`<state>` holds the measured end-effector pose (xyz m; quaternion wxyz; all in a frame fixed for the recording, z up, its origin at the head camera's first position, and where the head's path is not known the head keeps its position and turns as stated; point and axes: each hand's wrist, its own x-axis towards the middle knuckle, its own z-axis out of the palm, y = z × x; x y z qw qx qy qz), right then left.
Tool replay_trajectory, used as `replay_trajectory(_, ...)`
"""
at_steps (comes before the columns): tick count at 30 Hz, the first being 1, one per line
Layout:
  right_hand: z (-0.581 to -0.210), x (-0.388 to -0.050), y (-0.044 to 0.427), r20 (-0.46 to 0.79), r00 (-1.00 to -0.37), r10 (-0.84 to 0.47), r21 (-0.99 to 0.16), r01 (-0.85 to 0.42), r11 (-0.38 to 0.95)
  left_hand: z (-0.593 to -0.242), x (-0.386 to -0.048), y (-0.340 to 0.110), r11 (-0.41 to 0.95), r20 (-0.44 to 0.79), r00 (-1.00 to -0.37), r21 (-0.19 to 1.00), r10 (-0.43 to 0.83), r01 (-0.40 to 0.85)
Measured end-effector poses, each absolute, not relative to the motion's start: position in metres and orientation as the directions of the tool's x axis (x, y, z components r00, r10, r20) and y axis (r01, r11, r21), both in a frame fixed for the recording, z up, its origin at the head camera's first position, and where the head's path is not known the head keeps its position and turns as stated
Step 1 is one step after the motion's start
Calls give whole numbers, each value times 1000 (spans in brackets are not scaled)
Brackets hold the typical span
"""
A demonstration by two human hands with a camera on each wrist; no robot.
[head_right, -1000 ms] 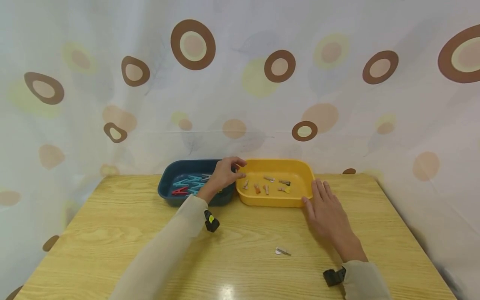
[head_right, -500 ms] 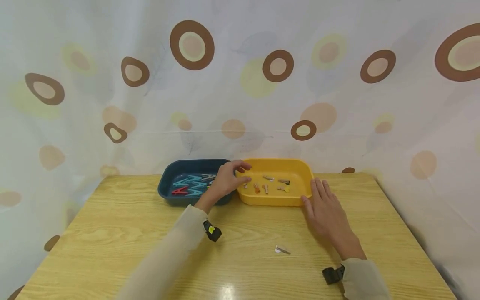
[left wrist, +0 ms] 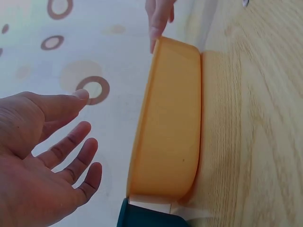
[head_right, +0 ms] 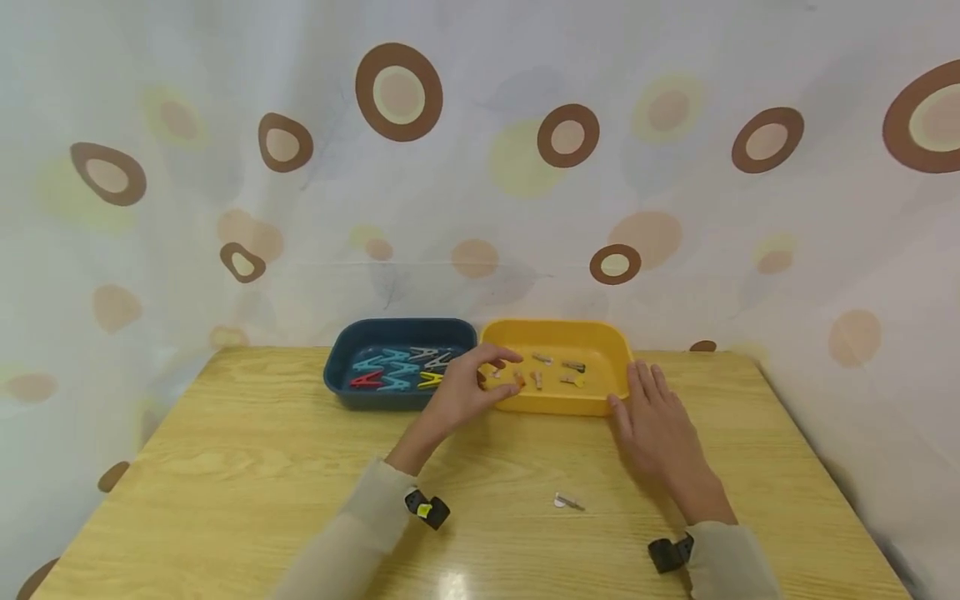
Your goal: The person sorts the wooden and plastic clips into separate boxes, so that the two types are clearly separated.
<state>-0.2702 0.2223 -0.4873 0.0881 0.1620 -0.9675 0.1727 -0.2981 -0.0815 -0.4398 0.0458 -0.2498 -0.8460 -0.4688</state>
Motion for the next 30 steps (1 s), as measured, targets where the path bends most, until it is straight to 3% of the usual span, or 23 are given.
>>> replay_trajectory(6, -489, -268, 226, 227, -932, -282, -303, -343, 889, -443, -280, -73, 387, 371, -842, 763, 392, 517)
replay_trajectory(14, -490, -270, 224, 246, -925, -289, -300, -356, 885, -448, -257, -66, 338, 380, -853, 798, 359, 498)
replay_trajectory(30, -488, -272, 223, 214, -938, -272, -288, -327, 900, -469, -232, -38, 322, 223, -840, 851, 495, 415)
